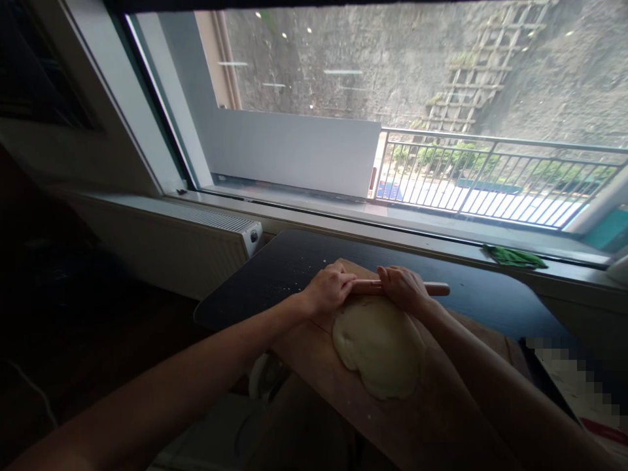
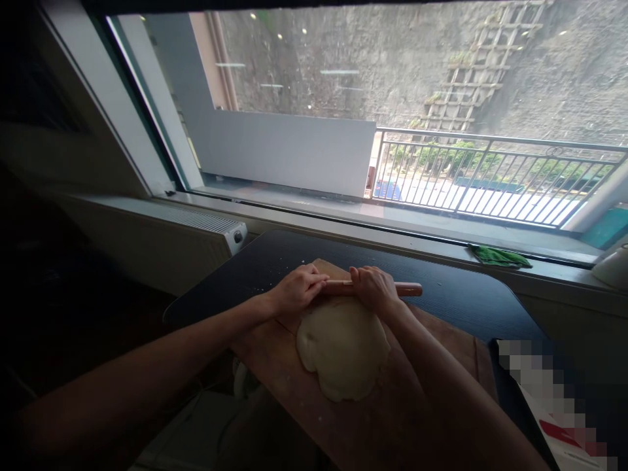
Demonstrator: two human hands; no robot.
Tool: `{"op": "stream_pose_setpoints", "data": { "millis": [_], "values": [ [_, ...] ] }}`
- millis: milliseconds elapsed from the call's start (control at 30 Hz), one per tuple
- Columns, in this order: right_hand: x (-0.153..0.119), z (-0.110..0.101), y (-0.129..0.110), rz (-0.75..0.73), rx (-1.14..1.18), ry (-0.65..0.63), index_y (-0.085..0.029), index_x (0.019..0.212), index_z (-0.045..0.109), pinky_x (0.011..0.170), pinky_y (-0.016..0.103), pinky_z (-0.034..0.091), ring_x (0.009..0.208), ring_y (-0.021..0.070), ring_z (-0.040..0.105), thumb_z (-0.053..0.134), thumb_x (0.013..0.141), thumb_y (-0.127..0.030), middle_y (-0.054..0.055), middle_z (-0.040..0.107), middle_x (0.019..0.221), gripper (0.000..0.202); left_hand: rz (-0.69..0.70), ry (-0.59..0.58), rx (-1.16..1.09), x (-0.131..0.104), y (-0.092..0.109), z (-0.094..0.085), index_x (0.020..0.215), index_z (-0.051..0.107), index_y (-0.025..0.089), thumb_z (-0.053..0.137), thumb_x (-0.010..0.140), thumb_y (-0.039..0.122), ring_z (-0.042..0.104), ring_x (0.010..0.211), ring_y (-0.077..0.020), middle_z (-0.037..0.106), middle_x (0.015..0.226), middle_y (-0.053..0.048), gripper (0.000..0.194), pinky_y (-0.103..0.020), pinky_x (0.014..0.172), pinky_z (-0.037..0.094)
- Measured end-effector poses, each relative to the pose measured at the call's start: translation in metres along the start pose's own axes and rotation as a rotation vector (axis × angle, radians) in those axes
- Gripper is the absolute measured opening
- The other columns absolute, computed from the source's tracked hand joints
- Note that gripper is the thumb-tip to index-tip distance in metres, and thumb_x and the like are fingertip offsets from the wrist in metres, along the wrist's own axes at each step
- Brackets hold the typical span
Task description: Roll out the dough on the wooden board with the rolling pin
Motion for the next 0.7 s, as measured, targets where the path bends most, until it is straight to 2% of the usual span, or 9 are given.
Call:
{"op": "stream_pose_setpoints", "data": {
  "millis": [100, 200, 267, 333, 400, 467, 567, 700],
  "values": [
    [-0.012, -0.006, -0.009, -0.133, -0.009, 0.044, -0.021, 0.074, 0.056, 0.069, 0.026, 0.032, 0.077, 0.0157, 0.056, 0.027, 0.097, -0.038, 0.003, 0.064, 0.078, 0.041, 0.075, 0.052, 0.021, -0.023, 0.014, -0.008, 0.119, 0.057, 0.022, 0.039, 0.093, 0.027, 0.051, 0.096, -0.0195, 0.055, 0.099, -0.007, 0.033, -0.034, 0.091, 0.039],
    [-0.033, -0.013, 0.003, -0.231, -0.017, 0.042, -0.021, 0.076, 0.055, 0.066, 0.027, 0.032, 0.073, 0.0161, 0.055, 0.027, 0.096, -0.043, 0.003, 0.062, 0.075, 0.041, 0.112, 0.03, 0.037, -0.045, 0.032, -0.017, 0.127, 0.05, 0.025, 0.042, 0.091, 0.026, 0.047, 0.105, -0.0216, 0.053, 0.111, -0.007, 0.037, -0.038, 0.097, 0.035],
    [-0.045, -0.015, 0.026, -0.155, -0.017, 0.005, -0.022, 0.075, 0.055, 0.063, 0.028, 0.031, 0.069, 0.0157, 0.055, 0.024, 0.096, -0.043, 0.003, 0.062, 0.074, 0.043, 0.112, 0.019, 0.038, -0.05, 0.042, -0.019, 0.128, 0.048, 0.025, 0.046, 0.09, 0.03, 0.045, 0.112, -0.0238, 0.05, 0.12, -0.008, 0.039, -0.041, 0.1, 0.032],
    [-0.056, -0.014, 0.055, 0.0, -0.03, -0.035, -0.023, 0.075, 0.056, 0.059, 0.028, 0.03, 0.066, 0.016, 0.056, 0.022, 0.096, -0.045, 0.002, 0.063, 0.073, 0.046, 0.148, 0.003, 0.012, -0.049, 0.053, -0.017, 0.129, 0.046, 0.024, 0.05, 0.087, 0.038, 0.04, 0.119, -0.0263, 0.046, 0.128, -0.009, 0.044, -0.044, 0.103, 0.028],
    [-0.064, -0.011, 0.08, 0.143, -0.057, -0.079, -0.024, 0.076, 0.058, 0.057, 0.028, 0.03, 0.067, 0.0174, 0.058, 0.023, 0.095, -0.049, 0.003, 0.064, 0.077, 0.047, 0.248, -0.05, -0.046, -0.049, 0.068, -0.011, 0.13, 0.045, 0.024, 0.056, 0.082, 0.048, 0.037, 0.123, -0.0283, 0.043, 0.133, -0.009, 0.055, -0.045, 0.105, 0.025],
    [-0.069, -0.008, 0.093, 0.187, -0.069, -0.11, -0.025, 0.077, 0.059, 0.058, 0.028, 0.03, 0.072, 0.0189, 0.06, 0.025, 0.093, -0.055, 0.003, 0.064, 0.082, 0.048, 0.382, -0.139, -0.115, -0.053, 0.085, -0.005, 0.13, 0.046, 0.026, 0.061, 0.074, 0.056, 0.038, 0.124, -0.0292, 0.044, 0.134, -0.008, 0.065, -0.046, 0.107, 0.022],
    [-0.068, -0.007, 0.087, 0.103, -0.057, -0.115, -0.025, 0.078, 0.059, 0.06, 0.028, 0.032, 0.075, 0.0192, 0.06, 0.029, 0.09, -0.059, 0.003, 0.064, 0.083, 0.047, 0.536, -0.259, -0.169, -0.061, 0.104, 0.002, 0.13, 0.047, 0.03, 0.065, 0.069, 0.059, 0.038, 0.124, -0.0303, 0.044, 0.136, -0.007, 0.07, -0.047, 0.109, 0.016],
    [-0.051, -0.007, 0.064, 0.016, -0.056, -0.111, -0.023, 0.074, 0.058, 0.061, 0.027, 0.033, 0.069, 0.0174, 0.059, 0.036, 0.086, -0.062, 0.003, 0.065, 0.077, 0.047, 0.58, -0.296, -0.163, -0.066, 0.11, 0.004, 0.129, 0.049, 0.032, 0.067, 0.066, 0.061, 0.037, 0.126, -0.0331, 0.043, 0.137, -0.006, 0.072, -0.051, 0.109, 0.016]
  ]
}}
Point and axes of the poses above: each hand's wrist, its own x-axis towards the middle knuckle, its own z-axis out of the palm, y = z × x, the point moved 3 cm from there along x, towards the middle knuckle
